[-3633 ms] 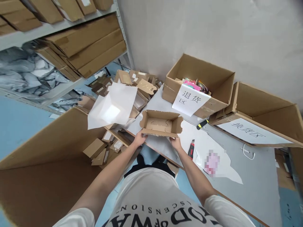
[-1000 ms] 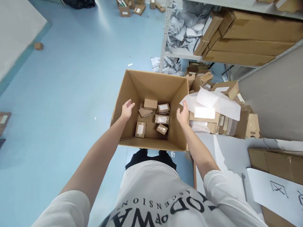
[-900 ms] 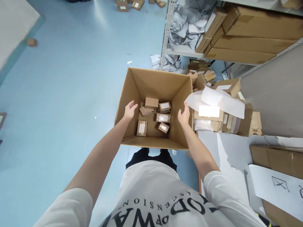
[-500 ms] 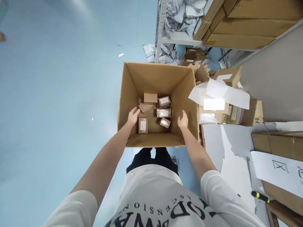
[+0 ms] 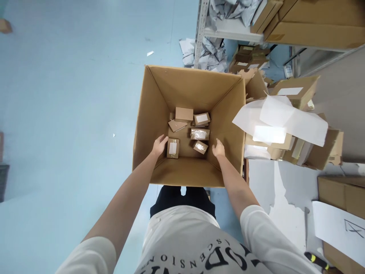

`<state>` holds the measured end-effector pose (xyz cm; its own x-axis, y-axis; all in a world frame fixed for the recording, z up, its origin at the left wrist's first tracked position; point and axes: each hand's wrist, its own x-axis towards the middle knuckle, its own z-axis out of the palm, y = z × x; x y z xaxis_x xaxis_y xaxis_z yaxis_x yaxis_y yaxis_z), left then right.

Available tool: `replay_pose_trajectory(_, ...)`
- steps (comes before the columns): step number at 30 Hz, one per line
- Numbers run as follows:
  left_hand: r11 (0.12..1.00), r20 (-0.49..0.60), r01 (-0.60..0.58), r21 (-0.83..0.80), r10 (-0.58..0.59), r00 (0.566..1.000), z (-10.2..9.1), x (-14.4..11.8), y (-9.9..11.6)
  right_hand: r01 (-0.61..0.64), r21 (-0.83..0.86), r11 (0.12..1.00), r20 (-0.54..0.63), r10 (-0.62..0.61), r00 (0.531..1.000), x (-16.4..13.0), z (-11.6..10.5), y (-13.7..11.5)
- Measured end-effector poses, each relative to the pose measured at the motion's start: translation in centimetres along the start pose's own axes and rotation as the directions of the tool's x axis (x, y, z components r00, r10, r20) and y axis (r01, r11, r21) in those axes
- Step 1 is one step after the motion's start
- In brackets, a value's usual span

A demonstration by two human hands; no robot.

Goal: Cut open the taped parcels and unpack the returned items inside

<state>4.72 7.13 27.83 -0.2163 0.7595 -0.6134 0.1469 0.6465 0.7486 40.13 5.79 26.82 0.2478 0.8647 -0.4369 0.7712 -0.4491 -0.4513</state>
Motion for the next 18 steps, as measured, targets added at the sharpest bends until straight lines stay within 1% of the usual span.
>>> replay_pose_trajectory(6,0.995,-0.07,0.078,0.06,-0.074,0.995,1.2,1.2,-3.1,-0.042,-0.058,0.997,0.141,0.05,0.989,2.6,2.8,1.9)
replay_pose_trajectory(10,0.983,-0.074,0.126,0.133,-0.117,0.99,1.5,2.2,-4.7,-0.077,-0.065,0.995,0.194,0.088,0.977,3.7,5.5,1.5)
replay_pose_trajectory(14,0.966,-0.076,0.178,0.187,-0.167,0.983,1.6,4.4,-6.5,-0.115,0.001,0.993,0.262,0.11,0.959,4.7,9.5,0.1)
replay_pose_trajectory(18,0.95,-0.059,0.23,0.209,-0.223,0.973,1.5,8.2,-9.1,-0.123,0.065,0.99,0.288,0.099,0.953,5.8,14.8,-1.2)
